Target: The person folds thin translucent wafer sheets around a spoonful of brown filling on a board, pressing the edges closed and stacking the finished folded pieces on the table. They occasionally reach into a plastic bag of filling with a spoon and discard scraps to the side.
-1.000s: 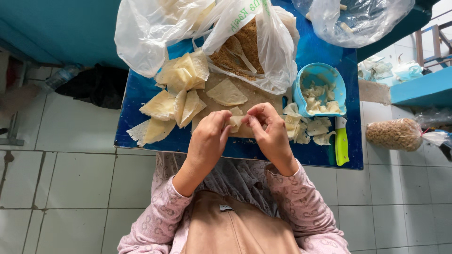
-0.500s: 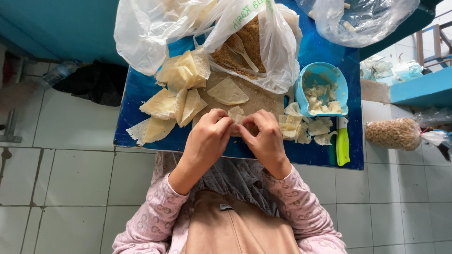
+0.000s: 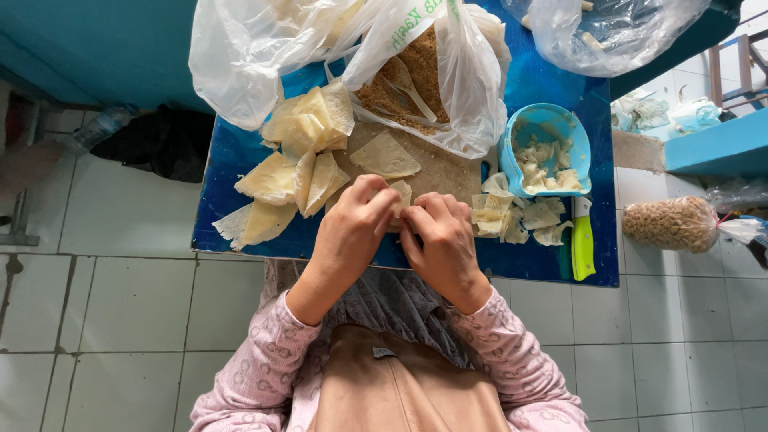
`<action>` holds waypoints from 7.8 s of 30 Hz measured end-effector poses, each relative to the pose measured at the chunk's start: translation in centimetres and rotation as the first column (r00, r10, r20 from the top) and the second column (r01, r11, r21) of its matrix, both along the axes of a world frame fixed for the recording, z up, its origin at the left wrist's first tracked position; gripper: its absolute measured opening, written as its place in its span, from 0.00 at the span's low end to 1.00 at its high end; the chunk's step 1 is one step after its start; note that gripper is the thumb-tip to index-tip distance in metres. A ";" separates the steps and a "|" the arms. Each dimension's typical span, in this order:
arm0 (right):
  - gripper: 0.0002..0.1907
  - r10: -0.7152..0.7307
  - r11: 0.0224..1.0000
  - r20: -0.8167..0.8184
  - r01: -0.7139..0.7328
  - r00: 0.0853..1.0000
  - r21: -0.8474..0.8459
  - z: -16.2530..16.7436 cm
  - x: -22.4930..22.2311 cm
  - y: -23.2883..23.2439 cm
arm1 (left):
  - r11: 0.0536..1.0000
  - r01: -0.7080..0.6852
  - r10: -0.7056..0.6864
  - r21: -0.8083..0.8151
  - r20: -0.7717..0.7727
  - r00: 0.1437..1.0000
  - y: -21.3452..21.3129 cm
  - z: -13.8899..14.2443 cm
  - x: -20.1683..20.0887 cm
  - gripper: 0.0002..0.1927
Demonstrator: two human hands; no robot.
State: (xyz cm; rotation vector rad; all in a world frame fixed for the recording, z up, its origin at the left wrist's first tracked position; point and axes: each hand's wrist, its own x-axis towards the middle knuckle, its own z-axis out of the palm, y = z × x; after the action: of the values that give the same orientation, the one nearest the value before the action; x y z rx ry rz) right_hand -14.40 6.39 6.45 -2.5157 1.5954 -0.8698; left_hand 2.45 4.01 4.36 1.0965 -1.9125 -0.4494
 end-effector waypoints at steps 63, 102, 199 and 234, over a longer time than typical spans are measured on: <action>0.09 0.040 0.997 0.085 -0.035 0.996 -0.067 -1.3 -0.6 -0.2 | 0.994 0.030 0.020 -0.102 0.462 0.886 -0.4 0.1 0.4 0.05; 0.16 0.003 0.980 -0.257 -0.054 0.967 -0.190 -0.2 0.1 -2.3 | 0.885 -0.390 0.459 -0.253 0.346 0.818 -0.6 -1.5 1.6 0.27; 0.21 0.216 0.925 -0.409 -0.320 0.887 -0.204 1.0 -5.4 0.0 | 0.970 -0.169 0.199 0.175 -0.173 0.965 -0.4 0.3 -0.4 0.20; 0.09 -0.102 0.909 0.525 -0.135 0.845 0.393 -1.2 -0.1 -5.6 | 0.977 -0.215 0.215 0.006 0.009 0.977 -0.6 -1.0 -1.2 0.18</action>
State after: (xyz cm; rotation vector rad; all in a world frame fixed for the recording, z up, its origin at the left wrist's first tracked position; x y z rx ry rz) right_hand -14.53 0.83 5.22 -1.7778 1.3787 -0.9874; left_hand 1.28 3.37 3.37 1.2953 -1.7758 -0.3307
